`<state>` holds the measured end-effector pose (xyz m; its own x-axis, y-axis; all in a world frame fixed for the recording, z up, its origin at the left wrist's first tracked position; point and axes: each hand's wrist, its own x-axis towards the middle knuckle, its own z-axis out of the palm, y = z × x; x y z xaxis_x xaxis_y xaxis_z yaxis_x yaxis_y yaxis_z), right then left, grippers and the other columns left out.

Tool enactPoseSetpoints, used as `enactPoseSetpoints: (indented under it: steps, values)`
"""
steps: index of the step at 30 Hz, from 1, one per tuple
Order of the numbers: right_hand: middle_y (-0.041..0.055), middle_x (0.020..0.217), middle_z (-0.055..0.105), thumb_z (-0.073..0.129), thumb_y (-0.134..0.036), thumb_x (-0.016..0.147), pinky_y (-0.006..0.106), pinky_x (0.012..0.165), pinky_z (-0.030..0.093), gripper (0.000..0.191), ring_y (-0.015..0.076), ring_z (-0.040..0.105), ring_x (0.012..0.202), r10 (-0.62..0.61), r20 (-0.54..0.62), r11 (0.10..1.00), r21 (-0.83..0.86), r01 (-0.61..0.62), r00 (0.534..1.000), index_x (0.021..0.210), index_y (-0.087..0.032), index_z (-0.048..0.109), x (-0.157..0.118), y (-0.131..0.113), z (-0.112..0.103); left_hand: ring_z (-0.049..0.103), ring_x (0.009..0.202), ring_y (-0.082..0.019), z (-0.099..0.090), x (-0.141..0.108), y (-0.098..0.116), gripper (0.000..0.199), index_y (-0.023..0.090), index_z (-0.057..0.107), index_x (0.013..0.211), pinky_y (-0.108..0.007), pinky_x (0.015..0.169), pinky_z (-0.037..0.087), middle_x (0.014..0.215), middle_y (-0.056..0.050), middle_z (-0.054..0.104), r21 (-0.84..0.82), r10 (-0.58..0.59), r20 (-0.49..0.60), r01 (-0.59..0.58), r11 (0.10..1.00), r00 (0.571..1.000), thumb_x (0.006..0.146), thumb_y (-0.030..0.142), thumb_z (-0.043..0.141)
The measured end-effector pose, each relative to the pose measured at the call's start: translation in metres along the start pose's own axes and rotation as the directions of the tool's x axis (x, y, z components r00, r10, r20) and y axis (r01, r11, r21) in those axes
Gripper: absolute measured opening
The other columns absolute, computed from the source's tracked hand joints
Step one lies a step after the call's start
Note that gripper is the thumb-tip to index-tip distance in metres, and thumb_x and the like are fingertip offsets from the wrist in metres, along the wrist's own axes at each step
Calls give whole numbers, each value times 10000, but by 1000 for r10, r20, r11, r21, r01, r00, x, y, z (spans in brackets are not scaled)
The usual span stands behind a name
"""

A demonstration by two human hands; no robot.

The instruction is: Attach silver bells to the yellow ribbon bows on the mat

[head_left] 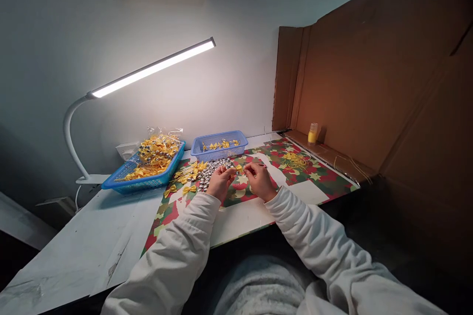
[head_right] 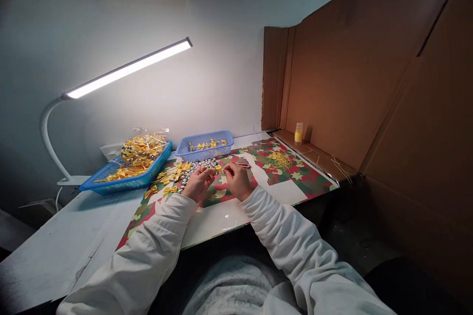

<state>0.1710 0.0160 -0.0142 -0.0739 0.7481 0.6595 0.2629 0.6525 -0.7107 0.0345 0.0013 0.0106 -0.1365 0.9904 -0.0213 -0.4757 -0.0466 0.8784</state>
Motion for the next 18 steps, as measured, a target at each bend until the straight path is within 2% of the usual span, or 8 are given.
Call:
enactPoseSetpoints:
  steps: [4,11,18]
  values:
    - [-7,597,542,481,-291,772,244,513,398,137,122,479,530,119,31,983,137,-122,992,707,-188,543,0,7,6,502,524,-56,2,-2,-1,444,193,332,592,-164,526,383,511,76,498,7,36,6,-36,999,999,501,117,760]
    - [-8,635,556,500,-348,754,253,569,447,171,120,518,582,181,107,934,294,-205,978,724,-184,538,2,10,10,453,485,-43,4,-2,-4,440,192,330,588,-164,518,373,487,91,461,-10,67,20,-67,998,998,492,106,750]
    - [-34,600,496,585,-419,701,237,520,403,241,96,460,543,313,165,830,431,-353,936,703,-186,524,2,2,7,493,529,-48,4,-1,-2,422,187,353,605,-163,540,392,535,80,491,-28,33,31,-32,999,999,496,133,757]
